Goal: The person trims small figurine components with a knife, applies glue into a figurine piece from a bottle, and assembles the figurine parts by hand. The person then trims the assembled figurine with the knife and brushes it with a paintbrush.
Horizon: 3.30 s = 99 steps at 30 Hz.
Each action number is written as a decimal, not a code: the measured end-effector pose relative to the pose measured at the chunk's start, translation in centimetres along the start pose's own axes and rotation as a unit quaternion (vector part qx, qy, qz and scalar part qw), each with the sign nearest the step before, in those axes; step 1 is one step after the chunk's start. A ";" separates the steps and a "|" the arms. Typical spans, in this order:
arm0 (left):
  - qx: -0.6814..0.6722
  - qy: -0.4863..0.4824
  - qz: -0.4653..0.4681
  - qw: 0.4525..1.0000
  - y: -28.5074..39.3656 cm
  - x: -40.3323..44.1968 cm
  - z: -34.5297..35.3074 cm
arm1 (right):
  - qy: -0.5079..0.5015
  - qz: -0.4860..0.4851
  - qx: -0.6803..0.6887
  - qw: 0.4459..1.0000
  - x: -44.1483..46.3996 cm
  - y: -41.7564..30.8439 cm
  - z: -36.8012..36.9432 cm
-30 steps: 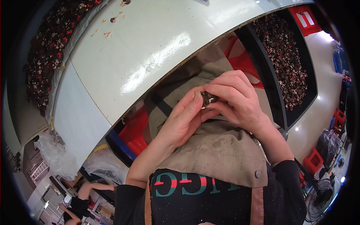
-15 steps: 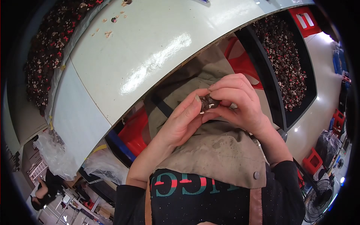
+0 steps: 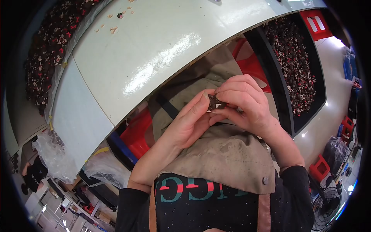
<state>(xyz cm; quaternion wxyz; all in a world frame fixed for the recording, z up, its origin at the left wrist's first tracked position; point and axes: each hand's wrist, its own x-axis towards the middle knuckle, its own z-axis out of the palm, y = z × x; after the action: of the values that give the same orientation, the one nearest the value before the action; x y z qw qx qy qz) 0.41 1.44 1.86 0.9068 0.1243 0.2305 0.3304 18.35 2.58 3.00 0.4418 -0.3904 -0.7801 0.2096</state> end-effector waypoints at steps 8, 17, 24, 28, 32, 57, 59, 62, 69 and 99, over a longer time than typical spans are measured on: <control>-0.014 -0.010 -0.004 1.000 -0.2 0.1 -0.3 | 0.004 0.007 0.008 1.000 0.0 0.0 0.1; -0.023 -0.003 -0.012 1.000 -0.1 0.2 -0.3 | 0.003 0.019 0.013 1.000 -0.1 0.1 0.2; -0.039 -0.017 -0.011 0.999 -0.1 0.4 -0.3 | -0.017 0.023 0.001 1.000 0.1 0.2 0.0; -0.031 0.000 -0.012 0.999 -0.1 0.4 0.1 | -0.016 0.024 0.004 1.000 0.0 0.3 0.1; -0.027 0.005 -0.016 0.999 0.1 0.4 0.3 | -0.017 0.028 0.005 0.999 0.0 0.3 0.2; 0.406 0.115 0.210 0.882 -0.7 0.3 2.4 | 0.055 0.058 0.067 0.995 -2.5 0.3 0.9; 0.411 0.123 0.206 0.879 -0.7 0.4 2.5 | 0.059 0.063 0.070 0.994 -2.6 0.4 1.0; 0.431 0.134 0.212 0.867 -0.7 0.5 2.4 | 0.052 0.073 0.067 0.994 -2.6 0.2 0.9; 0.543 0.145 0.260 0.785 -0.4 0.4 1.4 | 0.001 0.396 0.398 0.828 -4.0 -1.1 -0.8; 0.390 0.073 0.218 0.892 0.0 -0.6 1.9 | 0.021 0.429 0.409 0.805 -3.6 -1.8 -0.1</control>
<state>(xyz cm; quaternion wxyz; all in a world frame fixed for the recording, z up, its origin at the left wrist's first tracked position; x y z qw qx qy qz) 1.00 0.92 3.72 0.6712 0.4907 0.3733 0.4115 18.74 -1.33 2.33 0.4418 -0.4728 -0.3658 0.6689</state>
